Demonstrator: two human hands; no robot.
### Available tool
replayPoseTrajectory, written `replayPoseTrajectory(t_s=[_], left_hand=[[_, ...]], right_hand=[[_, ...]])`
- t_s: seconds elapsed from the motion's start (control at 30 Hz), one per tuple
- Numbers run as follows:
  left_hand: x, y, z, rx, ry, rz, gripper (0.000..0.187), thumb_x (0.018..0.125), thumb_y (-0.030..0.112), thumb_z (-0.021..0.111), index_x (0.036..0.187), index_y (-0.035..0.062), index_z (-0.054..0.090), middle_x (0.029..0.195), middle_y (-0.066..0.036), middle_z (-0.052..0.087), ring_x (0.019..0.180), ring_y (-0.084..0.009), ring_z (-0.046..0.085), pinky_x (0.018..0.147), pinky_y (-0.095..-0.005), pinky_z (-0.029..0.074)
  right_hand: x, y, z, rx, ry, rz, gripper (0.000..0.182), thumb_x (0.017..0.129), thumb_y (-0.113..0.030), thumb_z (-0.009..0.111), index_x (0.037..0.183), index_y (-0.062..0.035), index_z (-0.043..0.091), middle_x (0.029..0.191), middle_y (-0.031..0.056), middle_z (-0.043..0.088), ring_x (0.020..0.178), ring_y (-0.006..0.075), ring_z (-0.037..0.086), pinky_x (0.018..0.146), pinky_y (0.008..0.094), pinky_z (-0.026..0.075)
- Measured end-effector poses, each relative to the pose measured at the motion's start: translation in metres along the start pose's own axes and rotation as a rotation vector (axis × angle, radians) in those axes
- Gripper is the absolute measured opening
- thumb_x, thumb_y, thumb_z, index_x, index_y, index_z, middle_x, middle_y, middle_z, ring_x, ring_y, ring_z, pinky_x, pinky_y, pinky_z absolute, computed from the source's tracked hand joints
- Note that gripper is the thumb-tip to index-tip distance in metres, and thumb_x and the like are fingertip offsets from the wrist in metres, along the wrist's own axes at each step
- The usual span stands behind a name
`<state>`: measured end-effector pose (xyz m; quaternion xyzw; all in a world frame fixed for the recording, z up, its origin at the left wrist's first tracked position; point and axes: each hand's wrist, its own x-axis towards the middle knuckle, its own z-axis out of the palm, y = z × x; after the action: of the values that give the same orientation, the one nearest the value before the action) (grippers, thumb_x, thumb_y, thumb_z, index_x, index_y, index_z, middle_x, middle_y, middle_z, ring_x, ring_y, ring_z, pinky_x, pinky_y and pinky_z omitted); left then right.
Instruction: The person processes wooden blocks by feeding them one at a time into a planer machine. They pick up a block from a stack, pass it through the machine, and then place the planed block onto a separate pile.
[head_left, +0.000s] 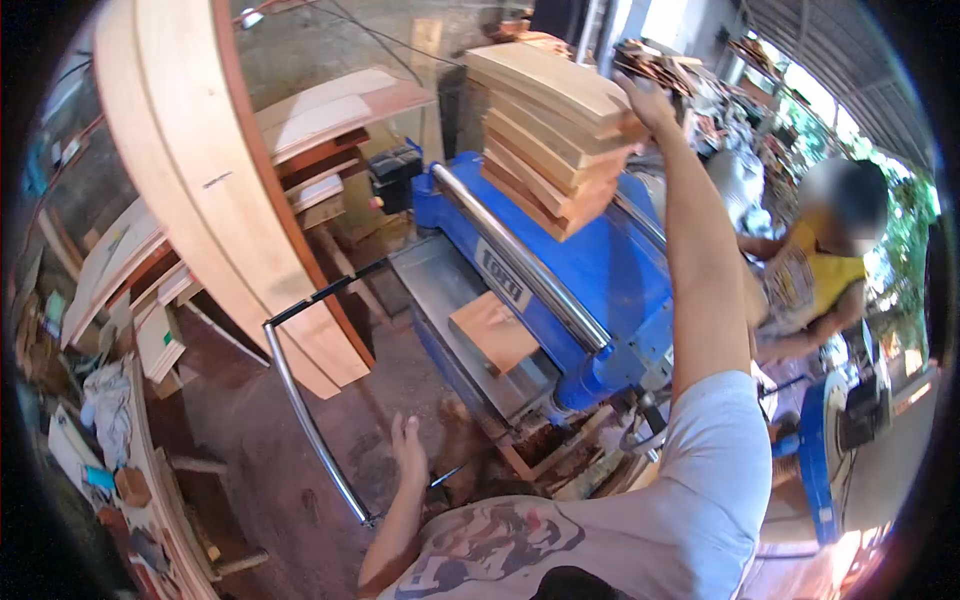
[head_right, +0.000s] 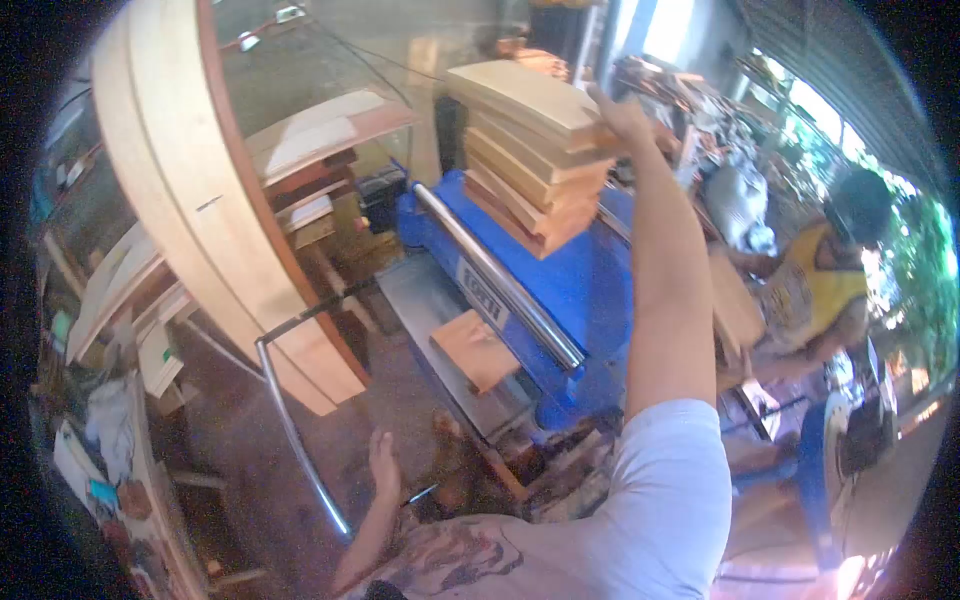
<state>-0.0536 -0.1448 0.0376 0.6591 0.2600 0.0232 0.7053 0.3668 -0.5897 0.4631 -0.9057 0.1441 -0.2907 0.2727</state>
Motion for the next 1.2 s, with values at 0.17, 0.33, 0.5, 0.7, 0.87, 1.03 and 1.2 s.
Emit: replayPoseTrajectory(t_s=[0.17,0.33,0.5,0.7,0.87,1.03,1.2], left_hand=[[-0.021,0.087,0.007,-0.336,-0.001,0.109,0.067,0.100,0.035,0.057,0.150,-0.0022,0.032,0.151,-0.018,0.041,0.135,-0.0271,0.045,0.113,-0.0400,0.034],[0.043,0.237,0.132,-0.575,-0.367,0.282,0.056,0.103,0.039,0.050,0.148,0.0069,0.038,0.145,-0.017,0.048,0.132,-0.0291,0.049,0.110,-0.0478,0.037],[0.126,0.407,0.294,-0.701,-0.449,0.009,0.108,0.076,0.065,0.075,0.146,-0.0062,0.033,0.144,-0.023,0.044,0.132,-0.0337,0.045,0.107,-0.0447,0.041],[0.171,0.418,0.337,-0.808,-0.412,0.081,0.075,0.079,0.017,0.077,0.143,0.0025,0.040,0.133,-0.013,0.056,0.118,-0.0304,0.058,0.095,-0.0458,0.052],[0.108,0.363,0.186,-0.919,-0.609,0.198,0.055,0.087,0.012,0.066,0.136,-0.0007,0.046,0.132,-0.016,0.057,0.121,-0.0311,0.057,0.103,-0.0434,0.049],[0.042,0.262,0.008,-0.848,-0.373,0.240,0.060,0.096,0.025,0.055,0.144,-0.0051,0.036,0.140,-0.023,0.051,0.125,-0.0359,0.055,0.106,-0.0484,0.047],[0.033,0.154,-0.108,-0.782,-0.296,0.314,0.068,0.091,0.025,0.062,0.145,-0.0054,0.035,0.139,-0.020,0.052,0.124,-0.0334,0.056,0.104,-0.0469,0.048]], right_hand=[[-0.024,-0.007,0.017,-0.288,0.044,-0.132,0.092,0.074,-0.074,0.062,0.125,0.0030,0.063,0.122,0.0282,0.064,0.118,0.0403,0.060,0.105,0.0460,0.043],[-0.116,-0.044,-0.009,-0.185,0.030,-0.183,0.081,0.075,-0.068,0.064,0.118,0.0006,0.068,0.110,0.0265,0.069,0.106,0.0405,0.066,0.094,0.0462,0.051],[-0.214,-0.050,-0.061,0.089,0.006,-0.319,0.052,0.080,-0.045,0.071,0.109,-0.0022,0.071,0.100,0.0219,0.071,0.097,0.0407,0.067,0.087,0.0482,0.051],[-0.343,-0.002,-0.154,0.156,-0.102,-0.613,0.037,0.081,-0.022,0.076,0.109,-0.0010,0.065,0.095,0.0158,0.064,0.088,0.0346,0.061,0.083,0.0421,0.049],[-0.432,0.057,-0.211,0.328,-0.161,-0.272,0.034,0.083,-0.010,0.075,0.112,0.0040,0.065,0.094,0.0112,0.064,0.087,0.0207,0.062,0.080,0.0321,0.050],[-0.500,0.129,-0.188,0.500,0.154,0.152,0.024,0.094,-0.010,0.065,0.113,0.0049,0.064,0.092,0.0052,0.063,0.079,0.0141,0.061,0.075,0.0280,0.049],[-0.483,0.099,-0.131,0.487,0.152,0.081,0.020,0.095,-0.007,0.064,0.111,0.0050,0.065,0.085,0.0041,0.063,0.076,0.0103,0.058,0.070,0.0239,0.047]])
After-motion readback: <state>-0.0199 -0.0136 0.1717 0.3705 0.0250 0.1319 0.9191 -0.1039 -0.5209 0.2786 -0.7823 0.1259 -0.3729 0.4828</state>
